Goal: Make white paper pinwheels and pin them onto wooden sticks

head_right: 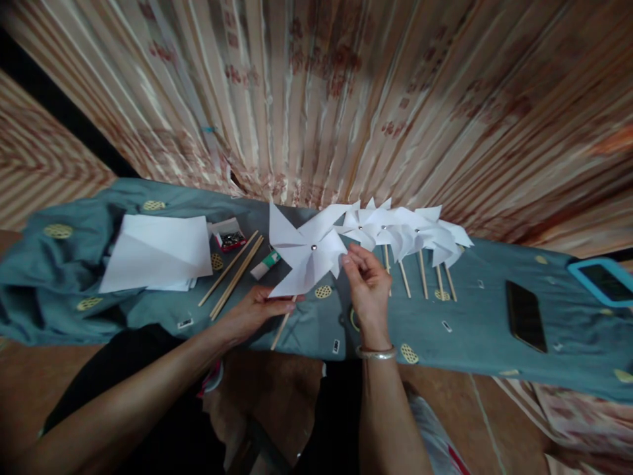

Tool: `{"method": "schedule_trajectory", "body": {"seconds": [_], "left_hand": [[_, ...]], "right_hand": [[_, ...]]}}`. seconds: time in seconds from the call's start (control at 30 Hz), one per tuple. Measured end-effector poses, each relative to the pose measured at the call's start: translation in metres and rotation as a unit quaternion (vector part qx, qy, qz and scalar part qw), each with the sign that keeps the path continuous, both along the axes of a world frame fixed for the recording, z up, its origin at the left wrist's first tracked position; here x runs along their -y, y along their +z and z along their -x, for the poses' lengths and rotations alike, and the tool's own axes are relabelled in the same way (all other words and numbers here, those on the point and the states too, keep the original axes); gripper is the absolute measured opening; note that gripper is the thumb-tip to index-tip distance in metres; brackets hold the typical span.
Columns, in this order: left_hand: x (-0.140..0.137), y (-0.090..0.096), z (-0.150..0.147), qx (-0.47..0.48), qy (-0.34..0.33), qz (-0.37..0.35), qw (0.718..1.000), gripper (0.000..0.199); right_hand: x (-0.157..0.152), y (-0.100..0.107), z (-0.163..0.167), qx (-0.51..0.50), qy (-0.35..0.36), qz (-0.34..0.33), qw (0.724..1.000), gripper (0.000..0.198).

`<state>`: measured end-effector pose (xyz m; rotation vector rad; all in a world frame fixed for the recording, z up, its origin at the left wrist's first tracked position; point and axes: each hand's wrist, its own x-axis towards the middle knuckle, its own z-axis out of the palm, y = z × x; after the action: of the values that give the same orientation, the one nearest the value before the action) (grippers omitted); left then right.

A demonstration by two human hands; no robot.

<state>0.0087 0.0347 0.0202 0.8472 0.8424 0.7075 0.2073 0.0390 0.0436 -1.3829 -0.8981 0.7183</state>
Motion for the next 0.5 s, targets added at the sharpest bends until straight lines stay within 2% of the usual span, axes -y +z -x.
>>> {"method": "schedule_trajectory", "body": {"seconds": [0.23, 0.5], "left_hand": [[-0.004, 0.001, 0.001, -0.029, 0.025, -0.021, 0.999, 0.025], [-0.006, 0.001, 0.002, -0.051, 0.032, -0.086, 0.994, 0.02]], "right_hand": [[0.004, -0.002, 0.005, -0.083, 0.008, 0.028, 0.996, 0.03], [0.01, -0.002, 0.017, -0.114, 0.034, 0.043, 0.992, 0.026]]}}
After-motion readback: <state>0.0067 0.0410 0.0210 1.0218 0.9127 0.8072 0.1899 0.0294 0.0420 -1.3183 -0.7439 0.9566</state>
